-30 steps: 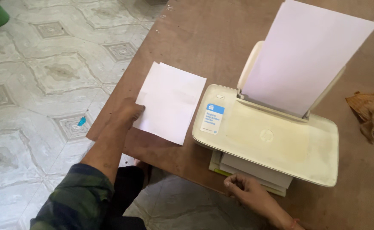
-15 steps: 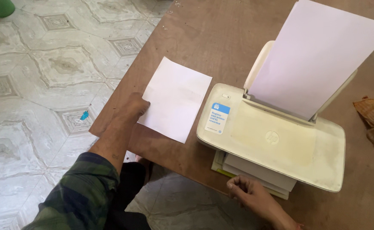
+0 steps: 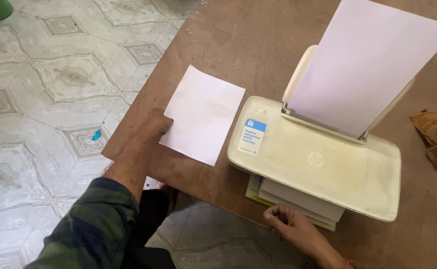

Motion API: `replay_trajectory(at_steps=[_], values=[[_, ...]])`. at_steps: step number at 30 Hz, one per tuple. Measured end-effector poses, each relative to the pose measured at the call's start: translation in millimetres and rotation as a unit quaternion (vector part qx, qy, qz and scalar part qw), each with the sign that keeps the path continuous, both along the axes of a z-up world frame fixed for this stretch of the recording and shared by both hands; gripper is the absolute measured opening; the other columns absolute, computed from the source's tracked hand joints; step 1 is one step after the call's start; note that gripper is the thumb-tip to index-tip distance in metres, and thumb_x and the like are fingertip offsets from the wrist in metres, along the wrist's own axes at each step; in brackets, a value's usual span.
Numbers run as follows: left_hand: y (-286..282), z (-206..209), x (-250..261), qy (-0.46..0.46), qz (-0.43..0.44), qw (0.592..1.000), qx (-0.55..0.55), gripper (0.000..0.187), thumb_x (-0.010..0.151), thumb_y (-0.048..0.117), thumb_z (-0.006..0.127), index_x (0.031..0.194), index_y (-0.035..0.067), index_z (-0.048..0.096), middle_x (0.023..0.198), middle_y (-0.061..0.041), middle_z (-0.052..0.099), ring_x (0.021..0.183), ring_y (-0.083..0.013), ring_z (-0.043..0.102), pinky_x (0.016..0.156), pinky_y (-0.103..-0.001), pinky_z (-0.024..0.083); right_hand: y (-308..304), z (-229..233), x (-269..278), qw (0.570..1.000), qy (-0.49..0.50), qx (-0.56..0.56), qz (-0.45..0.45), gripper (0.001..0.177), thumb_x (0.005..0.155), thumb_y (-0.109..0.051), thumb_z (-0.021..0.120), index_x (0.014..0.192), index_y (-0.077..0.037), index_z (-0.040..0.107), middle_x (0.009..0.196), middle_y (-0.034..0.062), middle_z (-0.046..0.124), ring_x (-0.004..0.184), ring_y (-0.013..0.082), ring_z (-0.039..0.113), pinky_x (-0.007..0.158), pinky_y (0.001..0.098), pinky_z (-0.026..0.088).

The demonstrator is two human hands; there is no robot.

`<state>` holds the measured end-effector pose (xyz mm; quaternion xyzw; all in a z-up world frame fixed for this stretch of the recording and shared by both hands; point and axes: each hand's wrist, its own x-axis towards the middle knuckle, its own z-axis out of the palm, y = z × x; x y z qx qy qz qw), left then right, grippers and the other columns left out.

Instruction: The person repeatedly loads sheets of paper into the input tray of a desktop printer, removes them, and restacks them on the table. The person also adjusts the paper in the output tray and aligns the stack on the table.

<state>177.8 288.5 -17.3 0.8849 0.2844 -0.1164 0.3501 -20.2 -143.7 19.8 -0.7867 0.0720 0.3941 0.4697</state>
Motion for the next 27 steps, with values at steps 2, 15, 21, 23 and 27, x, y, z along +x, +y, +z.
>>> replay_trajectory(at_steps=[2, 15, 21, 23, 27], values=[[-1, -3, 0, -0.019, 0.008, 1.0, -0.005, 0.041, 0.086, 0.014, 0.07, 0.123, -0.003, 0.066, 0.106, -0.023, 0.072, 0.095, -0.0341, 0.071, 0.079, -0.044, 0.054, -2, -1, 0, 1.0, -0.001, -0.009, 0.005, 0.03, 0.095, -0.036, 0.064, 0.104, -0.009, 0.075, 0.078, 0.0006, 0.072, 0.064, 0.0082, 0.058, 0.06, 0.026, 0.05], [-109, 99, -53, -0.219, -0.119, 0.968, -0.041, 0.04, 0.093, 0.034, 0.069, 0.118, 0.004, 0.07, 0.109, -0.013, 0.074, 0.099, -0.0289, 0.073, 0.086, -0.038, 0.056, -13, 9, -13, 0.996, -0.092, 0.005, -0.01, 0.025, 0.095, -0.028, 0.065, 0.1, -0.006, 0.075, 0.081, 0.0001, 0.072, 0.072, 0.0077, 0.064, 0.067, 0.0254, 0.053], [-217, 104, -152, 0.019, -0.205, 0.929, -0.308, 0.027, 0.092, 0.03, 0.067, 0.103, 0.006, 0.073, 0.089, -0.007, 0.076, 0.079, -0.0131, 0.07, 0.068, -0.028, 0.055, -19, 21, -28, 0.986, -0.139, -0.094, -0.007, 0.022, 0.09, -0.027, 0.071, 0.092, -0.005, 0.075, 0.07, 0.0043, 0.069, 0.064, 0.013, 0.059, 0.06, 0.0328, 0.05], [-238, 91, -183, 0.099, -0.16, 0.897, -0.4, 0.026, 0.095, 0.032, 0.064, 0.103, 0.008, 0.069, 0.086, -0.002, 0.074, 0.072, -0.0112, 0.066, 0.059, -0.027, 0.05, -24, 24, -31, 0.98, -0.156, -0.128, -0.002, 0.021, 0.087, -0.027, 0.074, 0.091, -0.006, 0.075, 0.069, 0.0061, 0.069, 0.064, 0.0155, 0.063, 0.061, 0.0339, 0.052], [-272, 47, -211, 0.172, -0.036, 0.864, -0.472, 0.023, 0.096, 0.028, 0.063, 0.109, 0.009, 0.068, 0.085, 0.0, 0.069, 0.066, -0.0096, 0.058, 0.053, -0.027, 0.039, -31, 26, -31, 0.965, -0.163, -0.204, 0.011, 0.023, 0.084, -0.029, 0.076, 0.094, -0.008, 0.074, 0.073, 0.0114, 0.071, 0.067, 0.0234, 0.067, 0.065, 0.0389, 0.053]])
